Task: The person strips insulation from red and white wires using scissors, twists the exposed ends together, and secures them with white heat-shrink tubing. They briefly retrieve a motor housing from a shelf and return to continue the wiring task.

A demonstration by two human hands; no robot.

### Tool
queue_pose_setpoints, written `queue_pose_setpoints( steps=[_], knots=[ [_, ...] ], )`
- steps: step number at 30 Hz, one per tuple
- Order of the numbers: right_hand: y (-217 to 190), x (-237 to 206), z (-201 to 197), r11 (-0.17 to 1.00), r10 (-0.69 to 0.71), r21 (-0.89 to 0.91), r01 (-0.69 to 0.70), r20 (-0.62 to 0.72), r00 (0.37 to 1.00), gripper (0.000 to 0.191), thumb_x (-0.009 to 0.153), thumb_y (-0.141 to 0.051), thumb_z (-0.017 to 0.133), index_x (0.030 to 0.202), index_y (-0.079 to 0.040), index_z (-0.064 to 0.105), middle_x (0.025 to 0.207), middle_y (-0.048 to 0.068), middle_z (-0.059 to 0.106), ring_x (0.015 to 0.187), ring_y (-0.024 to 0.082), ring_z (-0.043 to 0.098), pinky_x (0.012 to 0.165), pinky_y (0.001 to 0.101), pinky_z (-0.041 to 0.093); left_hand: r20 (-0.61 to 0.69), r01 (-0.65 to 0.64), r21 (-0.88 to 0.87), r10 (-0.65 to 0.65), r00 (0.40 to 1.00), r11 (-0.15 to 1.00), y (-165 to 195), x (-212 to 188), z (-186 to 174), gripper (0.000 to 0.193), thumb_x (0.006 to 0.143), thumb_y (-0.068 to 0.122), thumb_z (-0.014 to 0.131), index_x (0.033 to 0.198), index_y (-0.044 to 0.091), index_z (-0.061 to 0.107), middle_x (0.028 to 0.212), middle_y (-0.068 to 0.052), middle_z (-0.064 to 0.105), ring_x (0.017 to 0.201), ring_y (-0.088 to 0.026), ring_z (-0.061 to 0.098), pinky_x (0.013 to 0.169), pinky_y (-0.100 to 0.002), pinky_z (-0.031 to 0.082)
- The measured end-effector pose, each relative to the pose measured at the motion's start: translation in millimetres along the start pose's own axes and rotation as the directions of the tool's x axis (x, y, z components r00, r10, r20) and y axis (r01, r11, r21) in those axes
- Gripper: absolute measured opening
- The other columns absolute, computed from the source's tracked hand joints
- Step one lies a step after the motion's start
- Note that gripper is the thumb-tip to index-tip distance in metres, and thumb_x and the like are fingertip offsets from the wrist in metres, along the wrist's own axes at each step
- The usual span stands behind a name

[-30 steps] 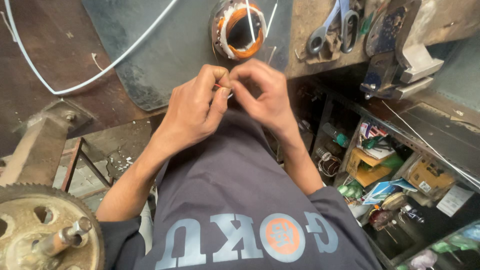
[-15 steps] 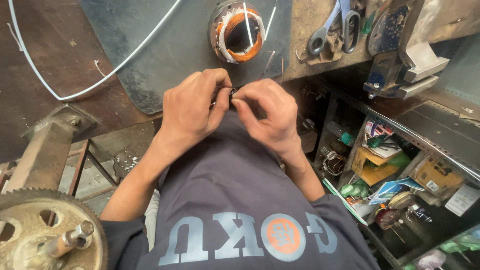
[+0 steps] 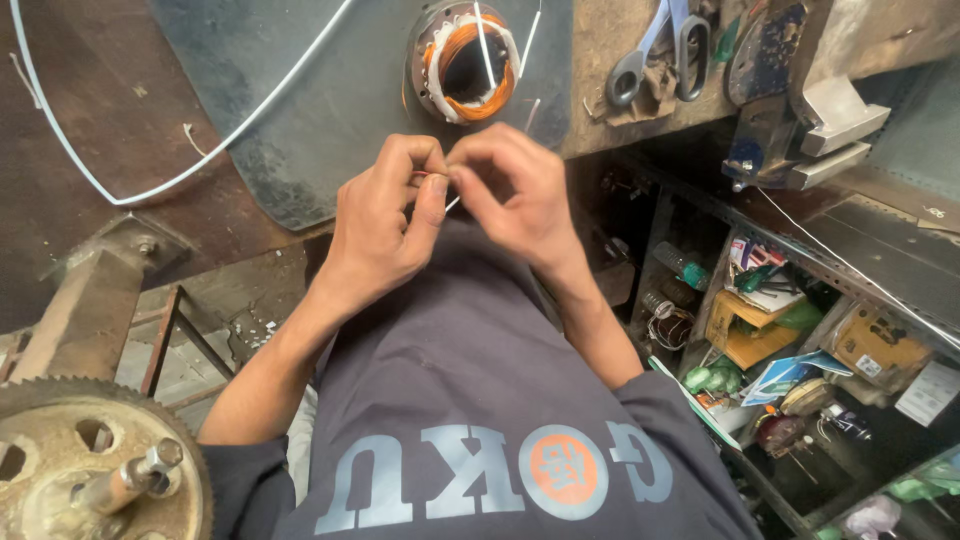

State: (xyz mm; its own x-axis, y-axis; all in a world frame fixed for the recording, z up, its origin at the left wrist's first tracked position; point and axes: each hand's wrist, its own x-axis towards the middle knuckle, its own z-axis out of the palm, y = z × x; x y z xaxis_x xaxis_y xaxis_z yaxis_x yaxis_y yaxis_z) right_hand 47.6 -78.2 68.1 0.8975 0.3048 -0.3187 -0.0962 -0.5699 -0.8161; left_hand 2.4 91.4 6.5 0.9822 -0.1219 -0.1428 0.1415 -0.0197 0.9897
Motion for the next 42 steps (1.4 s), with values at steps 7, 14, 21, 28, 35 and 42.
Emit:
queue_pose_setpoints(
  steps=[7,14,21,28,35,42],
  knots=[
    [-5,-2,-1,0.988,-0.129,-0.097,0.124,-0.052,0.990,0.010,0.097,0.002,0.075,0.104,-0.001,0.068,0.098,0.008,0.069,0.081,0.016,0.069,0.072,0.0271,0.054,-0.009,-0.002,0.056,0.002,1.000,0.998,1,0,2,0.013,0.107,0.008,0.063,0.115,0.003,0.054,0.093,-0.009,0.067,0.079,-0.024,0.074,0.070,-0.034,0.055],
    [-6,0,-3,0.972,-0.207,-0.117,0.203,-0.024,0.978,0.011,0.096,0.001,0.076,0.103,-0.001,0.068,0.099,0.008,0.070,0.085,0.018,0.069,0.076,0.0278,0.055,-0.035,-0.027,0.066,0.029,0.999,0.997,1,-2,0,0.014,0.106,0.008,0.062,0.115,0.003,0.053,0.093,-0.008,0.066,0.079,-0.021,0.073,0.071,-0.033,0.055],
    [-5,-2,-2,0.987,-0.153,-0.042,0.153,0.006,0.988,0.011,0.092,0.001,0.077,0.100,-0.001,0.069,0.095,0.008,0.070,0.082,0.018,0.068,0.072,0.0286,0.053,-0.046,-0.020,0.032,0.021,0.999,0.999,0,-2,2,0.013,0.107,0.009,0.061,0.116,0.003,0.053,0.094,-0.008,0.066,0.082,-0.022,0.075,0.070,-0.031,0.056],
    [10,-4,2,0.998,-0.065,0.013,0.065,-0.007,0.998,0.010,0.096,0.002,0.075,0.103,0.000,0.068,0.095,0.006,0.069,0.079,0.012,0.065,0.068,0.0253,0.051,-0.018,0.001,0.036,0.000,1.000,0.999,0,-4,3,0.015,0.109,0.011,0.059,0.120,0.003,0.052,0.097,-0.009,0.068,0.084,-0.022,0.077,0.074,-0.033,0.057],
    [18,-17,5,0.997,-0.044,0.060,0.044,-0.005,0.999,0.009,0.096,0.001,0.074,0.102,0.000,0.068,0.096,0.006,0.069,0.079,0.011,0.066,0.067,0.0244,0.051,-0.033,-0.082,0.149,0.088,0.996,0.985,3,-2,1,0.019,0.109,0.011,0.064,0.122,0.004,0.052,0.103,-0.009,0.071,0.092,-0.024,0.076,0.075,-0.035,0.057],
    [4,-18,1,0.993,-0.094,-0.082,0.091,-0.039,0.995,0.011,0.095,0.000,0.077,0.102,-0.002,0.069,0.096,0.008,0.071,0.079,0.015,0.066,0.068,0.0258,0.051,-0.031,-0.086,0.255,0.097,0.995,0.963,3,2,-1,0.019,0.104,0.007,0.069,0.116,0.007,0.055,0.091,-0.006,0.069,0.078,-0.026,0.071,0.066,-0.039,0.052]
  ],
)
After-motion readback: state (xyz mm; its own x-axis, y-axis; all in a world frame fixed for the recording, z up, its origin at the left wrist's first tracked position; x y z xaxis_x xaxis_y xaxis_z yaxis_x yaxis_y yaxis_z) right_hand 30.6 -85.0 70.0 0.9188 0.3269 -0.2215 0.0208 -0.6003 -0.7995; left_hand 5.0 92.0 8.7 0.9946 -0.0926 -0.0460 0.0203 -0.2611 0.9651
